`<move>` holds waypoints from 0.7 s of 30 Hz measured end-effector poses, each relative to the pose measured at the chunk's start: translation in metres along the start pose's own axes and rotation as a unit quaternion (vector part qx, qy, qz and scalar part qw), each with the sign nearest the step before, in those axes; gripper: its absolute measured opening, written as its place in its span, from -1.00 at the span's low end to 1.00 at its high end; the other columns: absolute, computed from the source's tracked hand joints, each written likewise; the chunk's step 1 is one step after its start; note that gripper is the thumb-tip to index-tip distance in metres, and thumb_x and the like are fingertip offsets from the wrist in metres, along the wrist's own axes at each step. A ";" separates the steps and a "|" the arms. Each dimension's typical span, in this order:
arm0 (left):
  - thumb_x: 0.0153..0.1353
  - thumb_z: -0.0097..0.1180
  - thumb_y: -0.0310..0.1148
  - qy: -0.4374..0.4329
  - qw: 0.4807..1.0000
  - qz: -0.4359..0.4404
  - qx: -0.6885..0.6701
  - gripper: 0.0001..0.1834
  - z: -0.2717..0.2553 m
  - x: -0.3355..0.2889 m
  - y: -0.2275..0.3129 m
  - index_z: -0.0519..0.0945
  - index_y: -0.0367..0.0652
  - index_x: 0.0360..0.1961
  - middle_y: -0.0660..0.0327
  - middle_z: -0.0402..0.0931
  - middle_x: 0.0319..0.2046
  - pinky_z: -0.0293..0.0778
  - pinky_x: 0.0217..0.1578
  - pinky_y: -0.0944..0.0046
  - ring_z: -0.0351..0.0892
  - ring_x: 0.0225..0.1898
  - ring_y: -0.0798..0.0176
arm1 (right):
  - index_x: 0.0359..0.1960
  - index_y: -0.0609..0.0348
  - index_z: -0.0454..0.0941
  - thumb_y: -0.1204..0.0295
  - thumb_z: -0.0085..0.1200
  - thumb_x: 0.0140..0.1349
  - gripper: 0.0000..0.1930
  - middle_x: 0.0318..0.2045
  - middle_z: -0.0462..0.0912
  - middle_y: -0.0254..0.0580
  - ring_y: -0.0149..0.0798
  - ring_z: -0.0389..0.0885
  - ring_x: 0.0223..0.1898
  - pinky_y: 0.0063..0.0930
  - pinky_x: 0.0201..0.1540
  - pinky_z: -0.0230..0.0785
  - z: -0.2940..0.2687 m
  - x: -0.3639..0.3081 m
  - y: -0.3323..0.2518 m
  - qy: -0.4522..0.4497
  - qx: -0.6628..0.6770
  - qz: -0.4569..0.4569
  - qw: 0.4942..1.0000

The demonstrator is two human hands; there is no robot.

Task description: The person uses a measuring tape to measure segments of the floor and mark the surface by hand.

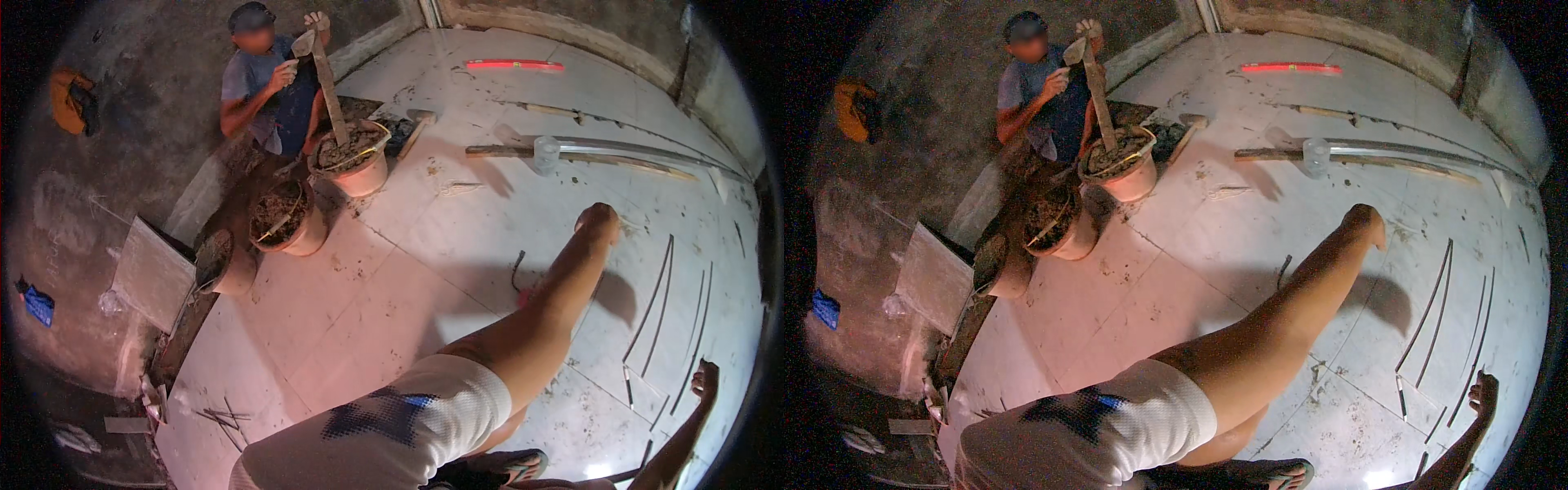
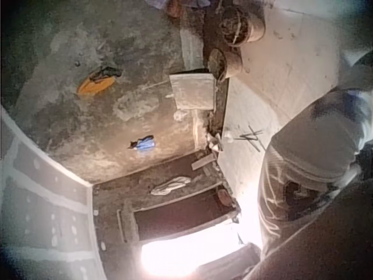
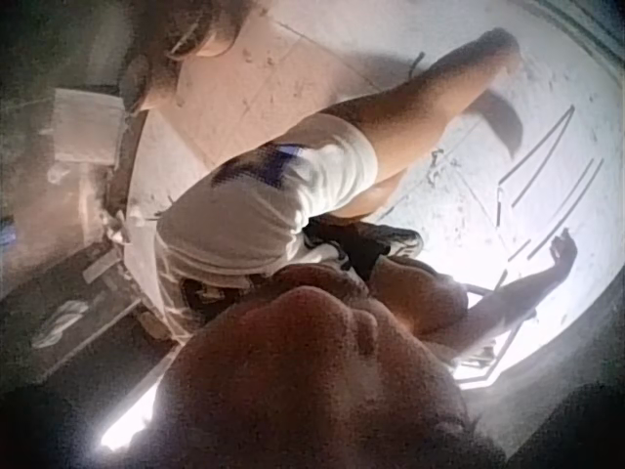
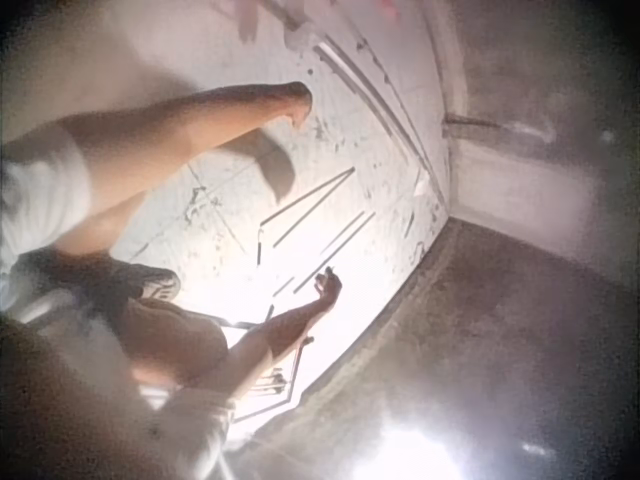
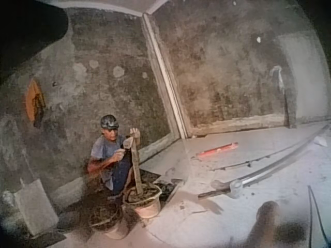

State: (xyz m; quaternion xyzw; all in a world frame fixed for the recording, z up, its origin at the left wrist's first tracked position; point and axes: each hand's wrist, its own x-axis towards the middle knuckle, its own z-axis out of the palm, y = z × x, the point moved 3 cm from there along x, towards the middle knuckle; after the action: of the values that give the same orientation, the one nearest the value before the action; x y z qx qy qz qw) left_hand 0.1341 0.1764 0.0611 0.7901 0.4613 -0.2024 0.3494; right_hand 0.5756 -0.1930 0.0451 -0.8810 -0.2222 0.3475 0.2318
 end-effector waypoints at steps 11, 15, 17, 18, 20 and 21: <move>0.09 0.10 -0.02 -0.104 0.992 -0.067 -0.027 -0.36 0.003 0.002 0.011 0.30 -0.10 0.14 0.19 0.29 0.14 0.22 0.13 -0.01 0.29 0.14 0.08 | -0.39 -0.08 0.33 -0.10 0.01 0.04 -0.61 -0.59 0.47 -0.30 -0.32 0.44 -0.60 -0.22 -0.48 0.23 -0.008 0.008 0.009 0.005 -0.004 0.021 1.000; 0.09 0.10 -0.03 -0.055 0.997 -0.056 -0.023 -0.38 0.001 -0.012 0.015 0.31 -0.07 0.14 0.20 0.28 0.16 0.21 0.13 -0.06 0.27 0.15 0.08 | -0.41 -0.09 0.33 -0.07 0.04 0.04 -0.63 -0.64 0.44 -0.34 -0.36 0.40 -0.67 -0.24 -0.52 0.21 -0.008 0.010 0.009 0.009 0.000 0.019 1.000; 0.02 0.14 0.01 -0.021 0.998 -0.054 -0.022 -0.38 0.000 -0.020 0.015 0.40 -0.10 0.07 0.17 0.35 0.10 0.27 0.09 0.03 0.35 0.08 0.08 | -0.42 -0.09 0.33 -0.07 0.05 0.04 -0.64 -0.65 0.44 -0.34 -0.37 0.39 -0.68 -0.24 -0.52 0.20 -0.008 0.009 0.009 0.011 0.003 0.021 1.000; -0.04 0.18 0.06 -0.001 0.998 -0.057 -0.024 -0.36 -0.001 -0.023 0.014 0.48 -0.14 0.00 0.13 0.43 0.03 0.33 0.05 0.12 0.45 0.00 0.08 | -0.42 -0.10 0.33 -0.07 0.06 0.03 -0.63 -0.63 0.45 -0.33 -0.36 0.39 -0.67 -0.24 -0.52 0.20 -0.008 0.009 0.010 0.013 0.006 0.019 1.000; -0.04 0.17 0.05 0.002 0.999 -0.043 -0.019 -0.37 -0.003 -0.030 0.017 0.49 -0.13 -0.01 0.15 0.43 0.03 0.33 0.06 0.12 0.44 0.00 0.08 | -0.43 -0.10 0.33 -0.08 0.07 0.02 -0.62 -0.61 0.45 -0.32 -0.35 0.40 -0.65 -0.24 -0.52 0.20 -0.011 0.005 0.010 0.018 0.009 0.018 1.000; -0.03 0.17 0.05 0.007 0.999 -0.028 -0.013 -0.38 -0.004 -0.033 0.020 0.49 -0.13 -0.01 0.16 0.44 0.02 0.32 0.06 0.13 0.44 0.01 0.08 | -0.42 -0.10 0.34 -0.09 0.07 0.01 -0.62 -0.58 0.47 -0.31 -0.34 0.42 -0.63 -0.24 -0.51 0.22 -0.013 0.004 0.011 0.015 0.010 0.022 1.000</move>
State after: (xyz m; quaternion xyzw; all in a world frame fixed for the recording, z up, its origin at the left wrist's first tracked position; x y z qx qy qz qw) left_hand 0.1355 0.1529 0.0922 0.7732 0.4885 -0.2009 0.3510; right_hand 0.5901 -0.2024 0.0450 -0.8885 -0.1958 0.3410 0.2365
